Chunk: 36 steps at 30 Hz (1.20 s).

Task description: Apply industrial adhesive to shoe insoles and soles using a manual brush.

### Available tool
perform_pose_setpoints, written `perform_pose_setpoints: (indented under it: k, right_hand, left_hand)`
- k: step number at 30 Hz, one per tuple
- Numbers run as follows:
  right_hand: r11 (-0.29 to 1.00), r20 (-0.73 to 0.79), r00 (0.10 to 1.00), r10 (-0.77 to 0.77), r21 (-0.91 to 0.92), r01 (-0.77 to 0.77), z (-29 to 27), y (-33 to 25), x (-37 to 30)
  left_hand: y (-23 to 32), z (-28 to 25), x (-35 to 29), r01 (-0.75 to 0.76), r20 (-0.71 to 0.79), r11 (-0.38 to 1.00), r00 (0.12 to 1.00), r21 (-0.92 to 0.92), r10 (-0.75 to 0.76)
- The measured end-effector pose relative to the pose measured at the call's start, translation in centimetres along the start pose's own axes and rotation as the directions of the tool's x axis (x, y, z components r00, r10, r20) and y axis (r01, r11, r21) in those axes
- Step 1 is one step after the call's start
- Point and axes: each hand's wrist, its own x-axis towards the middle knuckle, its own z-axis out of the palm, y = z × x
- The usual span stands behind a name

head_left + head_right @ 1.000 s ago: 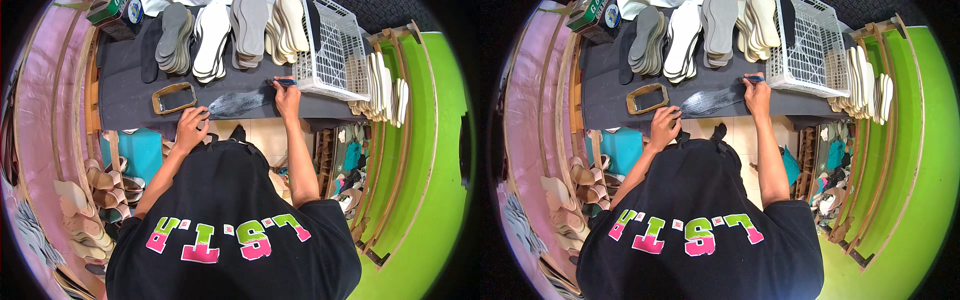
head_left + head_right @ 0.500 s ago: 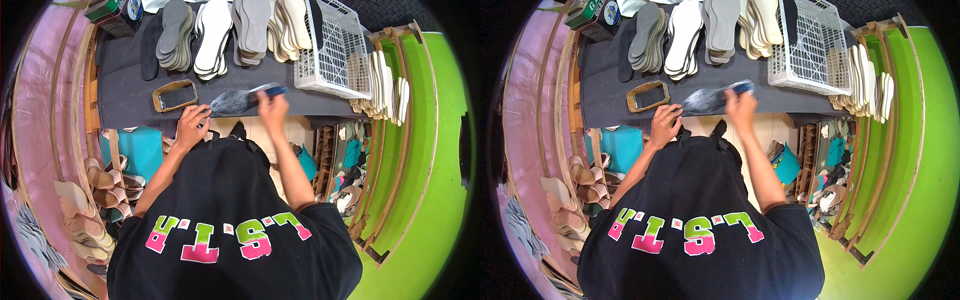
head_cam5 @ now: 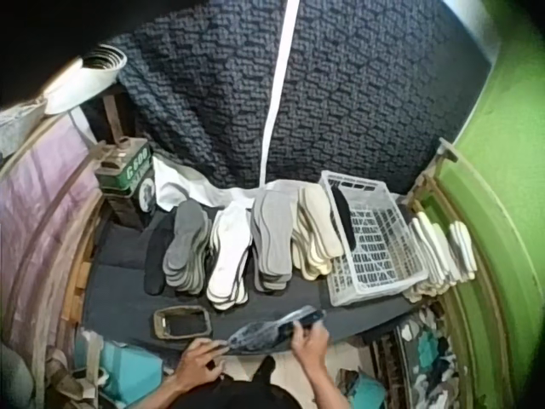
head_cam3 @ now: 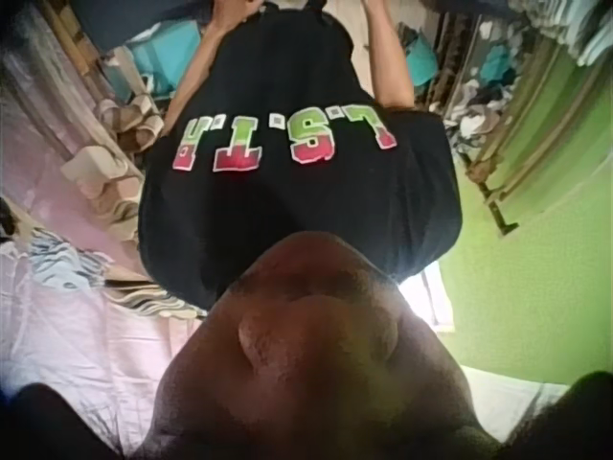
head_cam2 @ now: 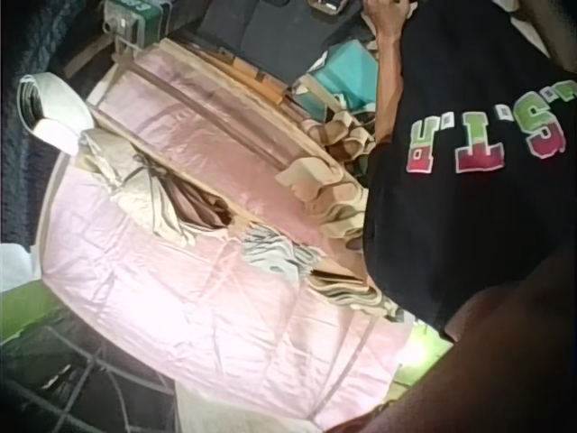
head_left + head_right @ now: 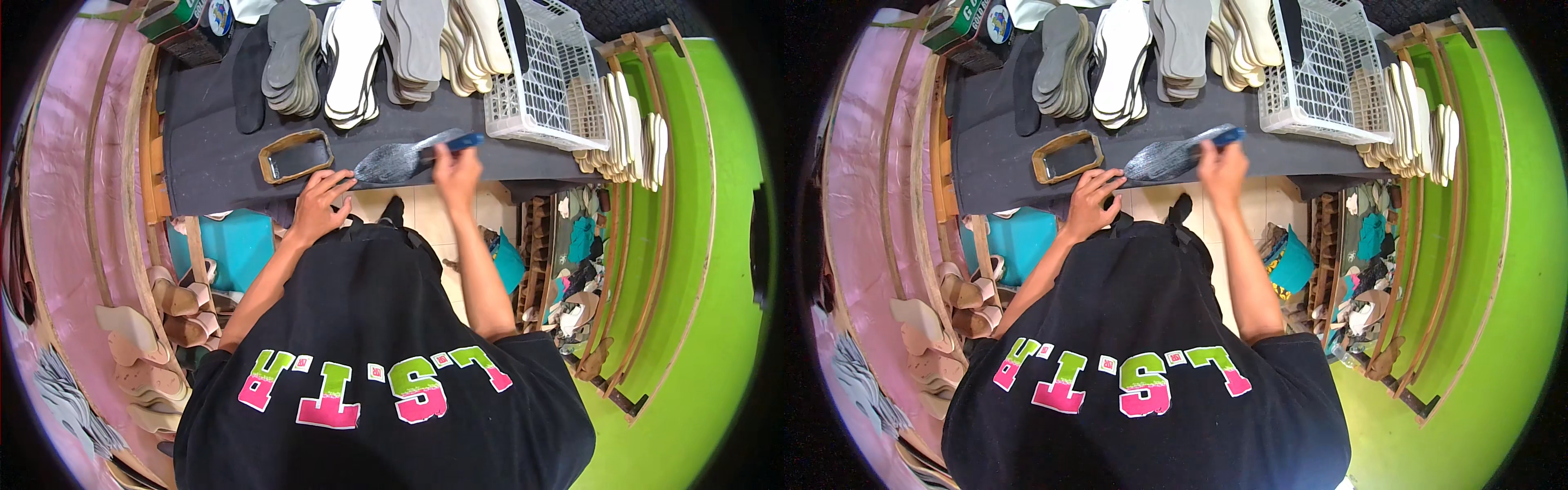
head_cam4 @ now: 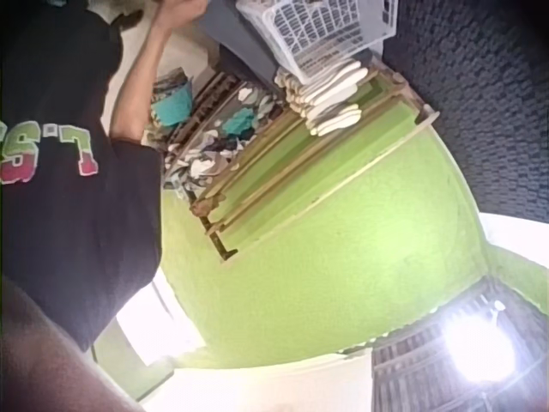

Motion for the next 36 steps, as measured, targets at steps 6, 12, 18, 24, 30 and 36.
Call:
perform_pose_setpoints:
  k: [6,12,18,24,30,36]
  right_hand:
    - [0.950,-0.021,0.986,-0.166,-0.272,0.154,0.0,-0.8,-1.1]
    - [0.991,0.025,0.992,-0.123,-0.046,0.124,4.6,-2.9,-4.0]
    - [0.960,-0.218,0.976,-0.023,-0.276,-0.039,-0.7,0.9,0.4]
    - [0.970,0.125,0.967,-0.223,-0.066,0.233,6.8,-6.0,-5.9]
    - [0.978,-0.226,0.974,0.019,-0.197,-0.065,-0.2,-0.7,-0.8]
    - [0.940,0.086,0.965,-0.248,-0.221,0.261,4.5,-5.6,-5.9]
  left_hand:
    - [-0.2,-1.4,0.8,-0.070,0.105,0.997,0.992,-0.011,0.071]
    - [-1.0,-1.8,0.7,-0.117,0.176,0.993,0.977,-0.026,0.120]
    - [-0.9,-2.7,0.9,-0.162,0.227,0.986,0.959,-0.046,0.169]
    - [-1.9,-2.4,0.6,-0.164,0.261,0.986,0.950,-0.042,0.169]
    - [-1.7,-2.7,0.5,-0.176,0.286,0.983,0.941,-0.045,0.182]
    - [-2.5,-2.7,0.4,-0.204,0.291,0.976,0.932,-0.077,0.217]
